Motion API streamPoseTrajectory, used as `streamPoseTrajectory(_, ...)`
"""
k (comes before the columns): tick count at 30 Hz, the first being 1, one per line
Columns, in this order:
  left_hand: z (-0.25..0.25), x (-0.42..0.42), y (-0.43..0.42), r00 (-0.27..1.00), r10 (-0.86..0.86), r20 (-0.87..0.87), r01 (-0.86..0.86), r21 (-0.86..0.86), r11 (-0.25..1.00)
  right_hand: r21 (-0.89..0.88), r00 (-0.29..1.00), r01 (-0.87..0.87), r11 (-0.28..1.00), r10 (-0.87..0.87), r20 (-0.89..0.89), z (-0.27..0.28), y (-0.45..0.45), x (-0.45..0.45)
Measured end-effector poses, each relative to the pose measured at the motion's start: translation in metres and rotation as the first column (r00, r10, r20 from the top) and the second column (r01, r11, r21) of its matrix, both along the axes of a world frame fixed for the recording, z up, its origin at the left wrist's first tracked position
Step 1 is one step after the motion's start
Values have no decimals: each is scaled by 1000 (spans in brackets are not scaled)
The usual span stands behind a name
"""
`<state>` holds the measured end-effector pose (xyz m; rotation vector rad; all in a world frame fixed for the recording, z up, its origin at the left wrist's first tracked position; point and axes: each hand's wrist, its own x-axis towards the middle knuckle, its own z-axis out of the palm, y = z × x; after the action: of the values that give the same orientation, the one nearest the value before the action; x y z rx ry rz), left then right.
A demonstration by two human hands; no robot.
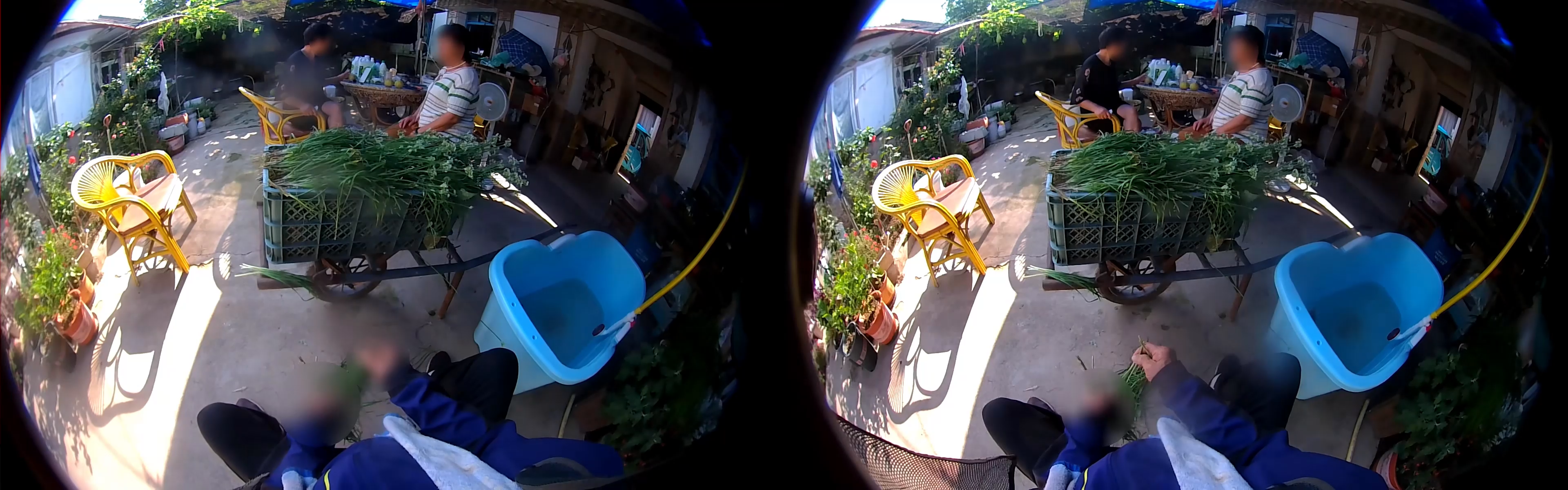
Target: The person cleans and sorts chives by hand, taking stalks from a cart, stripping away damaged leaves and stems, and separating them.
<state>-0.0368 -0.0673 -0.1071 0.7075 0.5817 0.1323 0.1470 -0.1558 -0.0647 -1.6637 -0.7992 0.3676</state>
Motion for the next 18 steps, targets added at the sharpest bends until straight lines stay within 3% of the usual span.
streamPoseTrajectory(2, 9, -1, -3, 1000, 23, 15, -23, -14, 1000, -34, 999, -2, 999, 0, -48, 4, -2, -1)
streamPoseTrajectory(4, 11, -3, 0, 999, 7, 49, -6, -19, 1000, -98, 959, -38, 994, 9, -282, 74, -17, -21)
streamPoseTrajectory(7, 6, -6, 4, 996, -8, 94, 12, -35, 999, -7, 1000, -21, 1000, 21, -22, 36, -7, -11)
streamPoseTrajectory(10, 6, -6, 5, 992, -15, 125, 21, -48, 999, 39, 944, -11, 999, 23, -329, 52, -11, -16)
streamPoseTrajectory(13, 5, -6, 5, 990, -14, 139, 22, -57, 998, 144, 980, -14, 989, 42, -194, 9, -1, -7)
streamPoseTrajectory(16, 6, -6, 6, 989, -14, 150, 23, -63, 998, 109, 989, -102, 989, 112, -96, 63, -13, -21)
streamPoseTrajectory(18, 7, -6, 7, 987, -10, 161, 21, -68, 997, 131, 988, -123, 984, 134, -81, 68, -13, -25)
